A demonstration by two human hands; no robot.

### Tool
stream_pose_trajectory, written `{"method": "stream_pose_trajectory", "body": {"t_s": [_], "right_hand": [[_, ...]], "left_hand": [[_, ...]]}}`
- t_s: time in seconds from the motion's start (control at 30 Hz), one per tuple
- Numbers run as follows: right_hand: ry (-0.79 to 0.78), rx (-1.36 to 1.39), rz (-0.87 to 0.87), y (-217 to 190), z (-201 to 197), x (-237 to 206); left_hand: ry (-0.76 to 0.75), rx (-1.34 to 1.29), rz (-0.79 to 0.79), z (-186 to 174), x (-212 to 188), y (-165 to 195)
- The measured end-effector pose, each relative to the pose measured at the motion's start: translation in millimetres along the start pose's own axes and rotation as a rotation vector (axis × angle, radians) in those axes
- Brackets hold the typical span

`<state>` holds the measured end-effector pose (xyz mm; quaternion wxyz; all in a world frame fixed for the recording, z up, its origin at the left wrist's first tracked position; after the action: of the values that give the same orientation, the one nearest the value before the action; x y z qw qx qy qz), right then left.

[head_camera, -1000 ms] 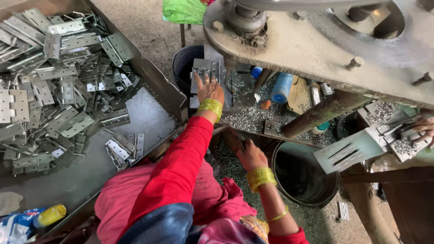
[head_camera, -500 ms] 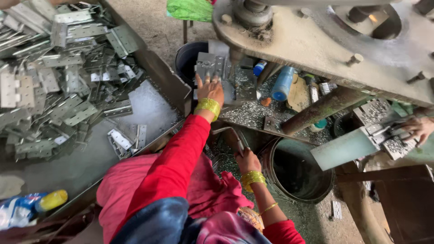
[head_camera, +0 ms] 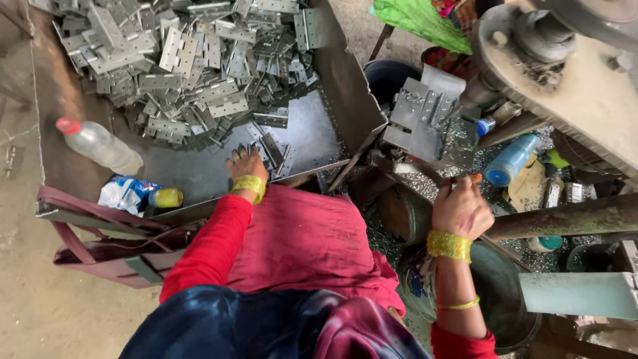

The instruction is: The person repeatedly places small metal plates into a press machine, activates the press, and removes the processed plates. The plates are handled one at a time and placed into a nearby bin after processing.

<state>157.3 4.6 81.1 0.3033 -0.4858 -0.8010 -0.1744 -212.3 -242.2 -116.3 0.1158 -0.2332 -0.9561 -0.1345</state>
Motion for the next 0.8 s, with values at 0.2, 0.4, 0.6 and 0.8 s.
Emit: {"method": "stream_pose_trajectory", "body": {"t_s": [0.2, 0.4, 0.6, 0.8], "right_hand": [[0.13, 0.059, -0.071, -13.6, -19.4, 7.3], [0.152, 0.056, -0.076, -12.9, -21.7, 1.5], [0.172, 0.073, -0.057, -18.2, -25.2, -0.4], [0.196, 0.125, -0.068, -21.1, -30.9, 0.8]], "left_hand": [[-0.101, -0.015, 0.04, 26.0, 11.1, 27.0], [-0.162, -0.021, 0.102, 55.3, 18.3, 18.4], [-0.013, 0.011, 0.151, 32.1, 13.0, 12.6], [-0.034, 0.22, 0.214, 40.0, 21.7, 35.5]]}}
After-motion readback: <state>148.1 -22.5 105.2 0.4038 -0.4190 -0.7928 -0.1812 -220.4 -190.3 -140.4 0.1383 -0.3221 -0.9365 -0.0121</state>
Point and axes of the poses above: each hand's wrist, its own x-axis towards the middle knuckle, its own z-axis out of the palm, y = z × x, the point moved 4 cm from there along x, towards the middle knuckle, and after that the axes turned 13 degrees about y, right-handed, at the moved point
